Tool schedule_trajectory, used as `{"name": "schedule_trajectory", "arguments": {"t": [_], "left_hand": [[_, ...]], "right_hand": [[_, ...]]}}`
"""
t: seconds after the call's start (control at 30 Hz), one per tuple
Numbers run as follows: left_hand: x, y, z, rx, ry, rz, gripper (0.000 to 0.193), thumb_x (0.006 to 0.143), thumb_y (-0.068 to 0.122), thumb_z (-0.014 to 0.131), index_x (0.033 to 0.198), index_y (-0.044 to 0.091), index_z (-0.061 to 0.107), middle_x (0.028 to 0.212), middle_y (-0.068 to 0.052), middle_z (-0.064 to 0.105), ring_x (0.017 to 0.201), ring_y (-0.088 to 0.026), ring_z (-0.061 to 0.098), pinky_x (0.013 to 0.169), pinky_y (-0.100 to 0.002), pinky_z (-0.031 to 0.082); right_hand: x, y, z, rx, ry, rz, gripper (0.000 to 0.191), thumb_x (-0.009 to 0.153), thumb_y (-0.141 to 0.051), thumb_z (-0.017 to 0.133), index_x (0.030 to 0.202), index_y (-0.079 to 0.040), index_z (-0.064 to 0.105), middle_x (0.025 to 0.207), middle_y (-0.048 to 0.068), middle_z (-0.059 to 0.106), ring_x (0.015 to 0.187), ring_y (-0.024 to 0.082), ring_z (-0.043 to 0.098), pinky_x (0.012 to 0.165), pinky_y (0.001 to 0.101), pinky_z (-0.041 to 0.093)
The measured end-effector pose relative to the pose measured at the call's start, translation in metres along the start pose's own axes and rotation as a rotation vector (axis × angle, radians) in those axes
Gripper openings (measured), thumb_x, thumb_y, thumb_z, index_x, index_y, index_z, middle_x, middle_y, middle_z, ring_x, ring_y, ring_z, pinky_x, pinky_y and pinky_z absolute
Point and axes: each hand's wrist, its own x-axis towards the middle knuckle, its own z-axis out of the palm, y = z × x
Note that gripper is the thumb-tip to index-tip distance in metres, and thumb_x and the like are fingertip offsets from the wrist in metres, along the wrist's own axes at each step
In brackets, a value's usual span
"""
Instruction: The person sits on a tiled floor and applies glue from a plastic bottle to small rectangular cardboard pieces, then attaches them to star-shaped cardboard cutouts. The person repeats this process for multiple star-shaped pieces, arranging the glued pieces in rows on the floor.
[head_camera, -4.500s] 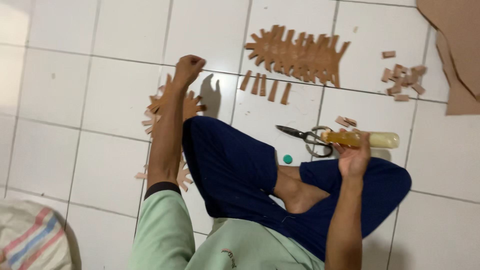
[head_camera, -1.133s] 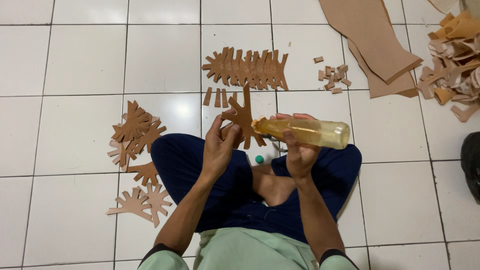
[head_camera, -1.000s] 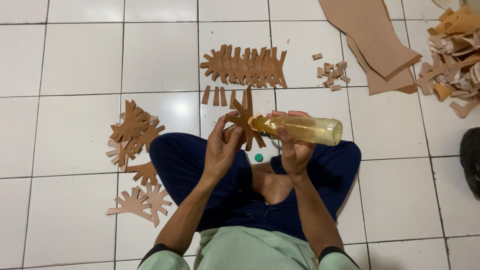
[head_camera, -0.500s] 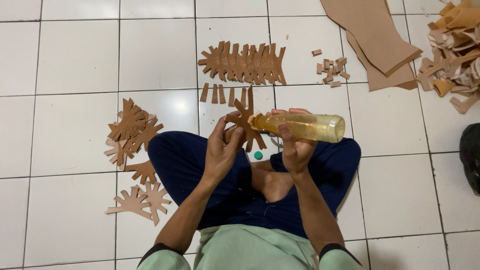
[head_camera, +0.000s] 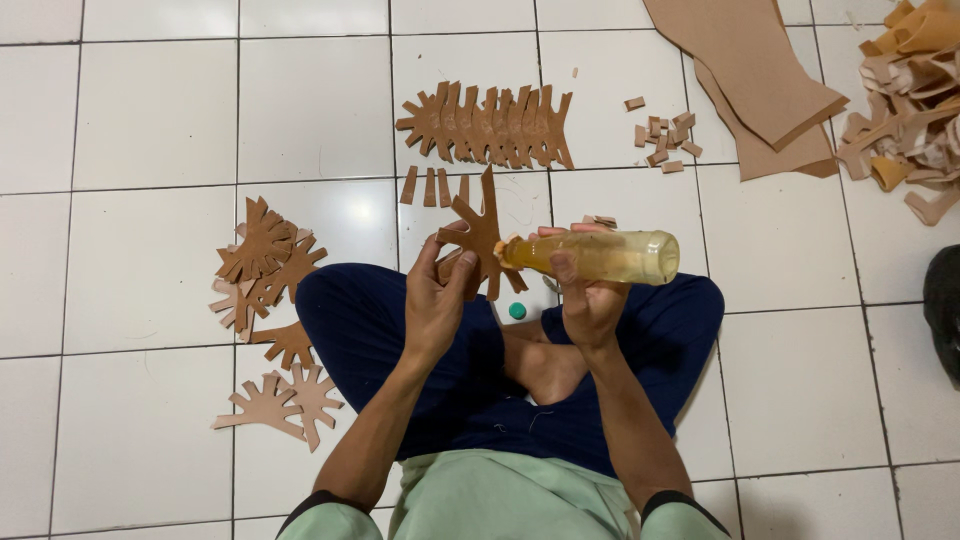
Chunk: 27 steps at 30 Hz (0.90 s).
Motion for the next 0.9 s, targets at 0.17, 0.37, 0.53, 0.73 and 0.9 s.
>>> {"name": "schedule_trajectory", "arguments": {"t": [0.17,0.37,0.53,0.73,0.9], "left_hand": [[0.003,-0.009,0.000,0.010,0.013,-0.001,0.039,0.105,0.013,0.060,0.141,-0.001,0.054,0.064,0.002,0.059,0.055,-0.002,0.051,0.049,-0.019,0.037],[0.013,-0.028,-0.017,0.076,0.164,-0.036,0.038,0.104,0.018,0.060,0.138,0.001,0.055,0.067,0.001,0.058,0.055,-0.004,0.048,0.050,-0.020,0.037],[0.095,-0.050,-0.081,0.079,0.356,0.055,0.034,0.105,0.020,0.065,0.126,-0.005,0.059,0.092,-0.005,0.071,0.077,-0.011,0.064,0.063,-0.026,0.053],[0.214,-0.088,-0.107,0.214,0.388,0.061,0.046,0.096,0.017,0.066,0.133,-0.007,0.051,0.093,-0.011,0.075,0.083,-0.016,0.073,0.074,-0.030,0.060],[0.264,-0.112,-0.099,0.419,0.398,-0.057,0.049,0.094,0.018,0.065,0.134,-0.008,0.052,0.090,-0.014,0.076,0.082,-0.022,0.076,0.074,-0.033,0.060]], "right_hand": [[0.005,0.004,-0.005,-0.052,0.082,-0.039,0.040,0.104,-0.020,0.067,0.131,0.001,0.047,0.117,0.025,0.071,0.110,0.031,0.075,0.094,0.0402,0.067],[-0.001,0.045,-0.018,-0.274,0.024,0.066,0.039,0.104,-0.019,0.070,0.130,0.006,0.053,0.114,0.024,0.075,0.103,0.033,0.075,0.087,0.0441,0.065],[0.004,0.100,-0.071,0.082,0.202,0.440,0.046,0.098,-0.026,0.065,0.130,0.004,0.051,0.115,0.020,0.069,0.104,0.033,0.073,0.075,0.0492,0.066],[-0.012,0.158,-0.132,0.386,0.380,0.540,0.046,0.105,-0.038,0.058,0.124,0.003,0.054,0.117,0.021,0.065,0.118,0.034,0.067,0.080,0.0504,0.067],[-0.015,0.173,-0.144,0.495,0.465,0.589,0.045,0.106,-0.044,0.056,0.121,-0.002,0.057,0.112,0.013,0.063,0.119,0.031,0.066,0.079,0.0463,0.067]]}}
